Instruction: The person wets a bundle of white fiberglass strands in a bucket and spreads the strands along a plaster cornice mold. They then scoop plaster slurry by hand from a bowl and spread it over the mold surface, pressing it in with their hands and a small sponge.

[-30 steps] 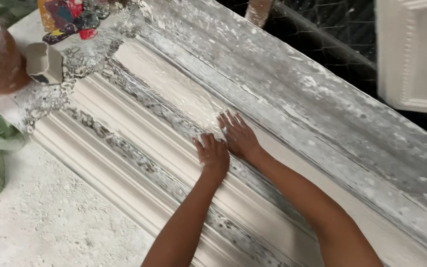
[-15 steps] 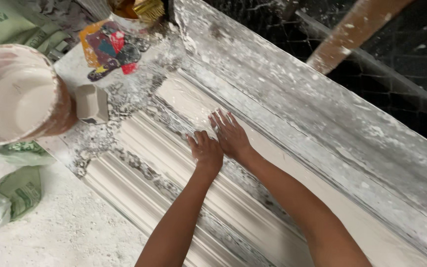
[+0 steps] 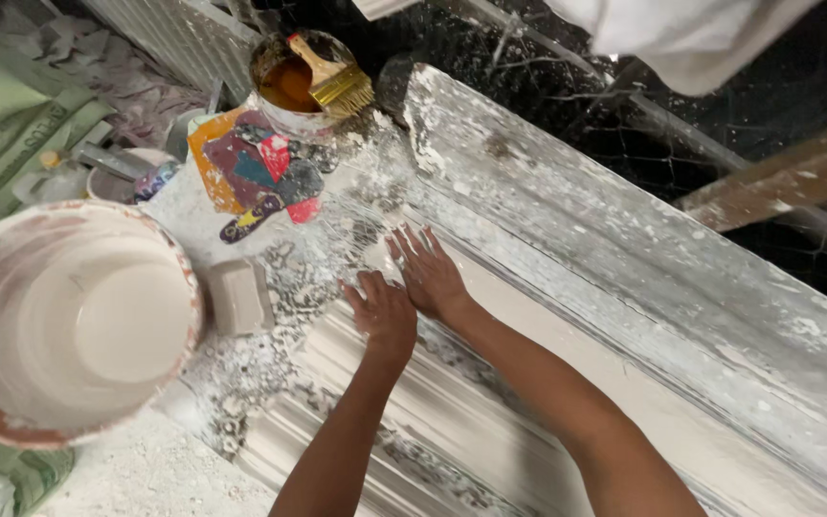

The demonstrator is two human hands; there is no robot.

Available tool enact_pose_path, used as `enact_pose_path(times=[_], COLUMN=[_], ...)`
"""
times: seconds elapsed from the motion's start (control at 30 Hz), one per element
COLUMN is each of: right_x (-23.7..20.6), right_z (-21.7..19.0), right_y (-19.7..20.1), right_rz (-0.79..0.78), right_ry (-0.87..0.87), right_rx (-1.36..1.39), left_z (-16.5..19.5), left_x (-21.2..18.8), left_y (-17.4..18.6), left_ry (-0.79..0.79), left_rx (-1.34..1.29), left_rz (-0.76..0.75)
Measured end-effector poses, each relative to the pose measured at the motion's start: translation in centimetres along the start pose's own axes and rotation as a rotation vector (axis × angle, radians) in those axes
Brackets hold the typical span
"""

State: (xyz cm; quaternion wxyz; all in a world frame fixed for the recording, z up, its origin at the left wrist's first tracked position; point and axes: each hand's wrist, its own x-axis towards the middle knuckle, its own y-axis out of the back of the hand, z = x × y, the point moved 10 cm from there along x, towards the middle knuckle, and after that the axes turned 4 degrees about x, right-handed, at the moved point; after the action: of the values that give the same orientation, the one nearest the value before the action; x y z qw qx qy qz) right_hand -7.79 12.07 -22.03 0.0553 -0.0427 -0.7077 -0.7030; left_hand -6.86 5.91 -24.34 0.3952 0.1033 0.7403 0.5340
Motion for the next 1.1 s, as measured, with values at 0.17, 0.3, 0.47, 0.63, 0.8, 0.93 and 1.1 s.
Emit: enact_pose_path(times=[0.17,0.3,0.47,0.63,0.8,0.93,1.1], right_x=[4.5,5.6,5.3,4.6,0.2,-7.9,-20.8], right_z=[-0.9,0.0,2.2,2.9,4.1,6.8,10.4], right_y=[-0.8,-0.6,-2.0,-2.9,-3.2,-3.0,-0.2], right_rz=[-0.056,-0.031,-0.213,-0.345,-0.202,-0.159,-0.172], right_ry=[-0.026,-0.185,-0.505,-0.579,-0.532,-0.618,-0.656], right_rx=[0.109,-0.120,0.207,0.211,0.110,0.144,0.140], left_z=[-5.0,-9.2,-10.7,-9.2,-7.1,-3.6,4.1], left_x=[4.5,8.0,5.9,4.3,2.1,-1.8,-8.0], left_y=[2.3,7.3,12.0,12.3,11.6,10.5,7.9], left_ry=[-0.047,-0.006,0.051,0.003,-0.072,-0.154,-0.194], left_rx=[0.011,-0.378,-0.577,-0.676,-0.703,-0.729,-0.704], left_rz=[-0.064,0.240,0.803,0.860,0.839,0.866,0.825])
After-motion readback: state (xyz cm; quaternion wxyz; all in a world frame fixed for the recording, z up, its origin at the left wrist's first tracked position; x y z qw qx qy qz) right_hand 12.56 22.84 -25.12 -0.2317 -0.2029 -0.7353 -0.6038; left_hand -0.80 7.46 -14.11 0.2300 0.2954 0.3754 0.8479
